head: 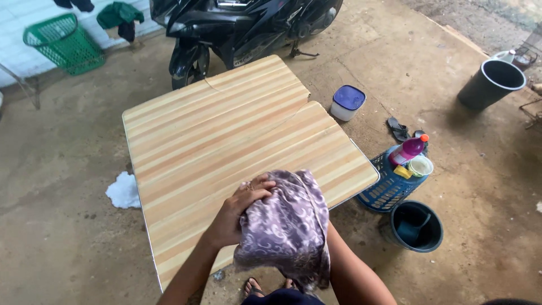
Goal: The recorder is cleaning a wooden folding table using soap, water, a sponge, and a cloth.
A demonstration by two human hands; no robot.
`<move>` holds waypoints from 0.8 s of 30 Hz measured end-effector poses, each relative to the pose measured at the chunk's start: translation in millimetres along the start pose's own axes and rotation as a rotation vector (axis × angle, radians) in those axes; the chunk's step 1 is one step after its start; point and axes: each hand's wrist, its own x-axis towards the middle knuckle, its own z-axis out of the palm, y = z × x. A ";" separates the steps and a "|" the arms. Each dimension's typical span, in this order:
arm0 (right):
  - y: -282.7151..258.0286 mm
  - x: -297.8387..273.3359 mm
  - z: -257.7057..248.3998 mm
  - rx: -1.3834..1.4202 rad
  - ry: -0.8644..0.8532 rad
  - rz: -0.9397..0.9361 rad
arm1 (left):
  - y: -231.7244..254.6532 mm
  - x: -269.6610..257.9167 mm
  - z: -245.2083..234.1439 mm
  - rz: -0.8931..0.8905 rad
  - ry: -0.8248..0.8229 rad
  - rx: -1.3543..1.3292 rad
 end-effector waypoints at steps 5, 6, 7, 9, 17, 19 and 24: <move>93.0 -9.6 -12.7 0.656 0.016 0.253 | -17.4 -2.8 -6.5 -0.028 -0.140 -0.005; 105.7 -12.5 -16.0 0.621 0.027 0.242 | -17.1 -2.1 -4.3 -0.115 -0.150 -0.086; 118.3 -15.9 -19.4 0.585 0.037 0.232 | -16.4 -1.4 -1.9 -0.201 -0.161 -0.167; 74.0 -27.5 -0.9 0.772 0.072 0.257 | -66.2 -43.2 9.2 -0.238 -0.057 -0.241; 51.0 -36.6 22.7 1.091 0.231 0.568 | -50.8 -48.9 -1.8 -0.477 0.160 -0.669; 62.9 -34.5 28.0 1.101 -0.107 0.230 | 22.5 1.3 -15.7 -0.437 -0.071 -0.415; 123.0 -36.2 32.8 0.688 -0.188 0.417 | 6.1 -1.7 -39.0 -0.207 -0.171 0.211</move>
